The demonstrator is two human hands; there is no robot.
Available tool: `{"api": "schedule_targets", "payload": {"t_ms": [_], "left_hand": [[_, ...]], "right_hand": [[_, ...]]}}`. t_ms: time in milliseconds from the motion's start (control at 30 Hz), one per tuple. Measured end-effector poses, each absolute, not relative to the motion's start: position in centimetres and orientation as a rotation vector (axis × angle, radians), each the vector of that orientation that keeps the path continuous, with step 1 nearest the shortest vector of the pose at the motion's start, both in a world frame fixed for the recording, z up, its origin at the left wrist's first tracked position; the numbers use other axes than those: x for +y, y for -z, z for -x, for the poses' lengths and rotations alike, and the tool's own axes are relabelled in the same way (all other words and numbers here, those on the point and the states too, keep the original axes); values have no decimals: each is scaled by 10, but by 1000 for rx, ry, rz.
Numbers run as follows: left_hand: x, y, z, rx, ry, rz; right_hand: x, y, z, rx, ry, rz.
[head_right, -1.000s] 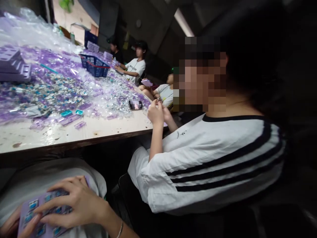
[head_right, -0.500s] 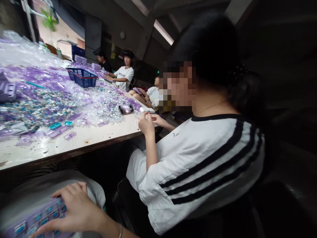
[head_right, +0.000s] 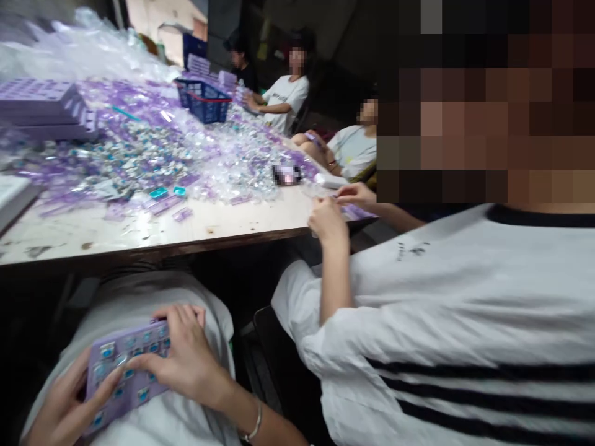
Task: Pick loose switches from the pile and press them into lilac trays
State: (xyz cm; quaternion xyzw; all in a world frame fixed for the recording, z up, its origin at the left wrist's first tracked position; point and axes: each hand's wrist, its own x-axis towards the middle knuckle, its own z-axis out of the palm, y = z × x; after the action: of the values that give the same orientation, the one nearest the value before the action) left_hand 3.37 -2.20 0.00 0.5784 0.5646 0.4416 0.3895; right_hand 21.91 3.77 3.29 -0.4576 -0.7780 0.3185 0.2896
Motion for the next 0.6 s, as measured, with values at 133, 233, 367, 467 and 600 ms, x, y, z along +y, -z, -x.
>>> {"api": "schedule_targets", "payload": {"t_ms": [133, 233, 367, 467, 600], "left_hand": [[-21, -15, -23, 1385, -1046, -1612], [-26, -19, -20, 1411, -1089, -1641], [-42, -8, -25, 1483, -1114, -1610], [-50, -4, -28, 1469, -1103, -1630], [-50, -10, -27, 1431, -1090, -1683]], "right_hand": [[30, -42, -215, -2056, -896, 1207], [25, -42, -214, -2032, -872, 1165], [19, -39, -216, -2041, -790, 1166], [17, -39, -218, -2056, -756, 1166], [17, -43, -220, -2083, -779, 1169]]}}
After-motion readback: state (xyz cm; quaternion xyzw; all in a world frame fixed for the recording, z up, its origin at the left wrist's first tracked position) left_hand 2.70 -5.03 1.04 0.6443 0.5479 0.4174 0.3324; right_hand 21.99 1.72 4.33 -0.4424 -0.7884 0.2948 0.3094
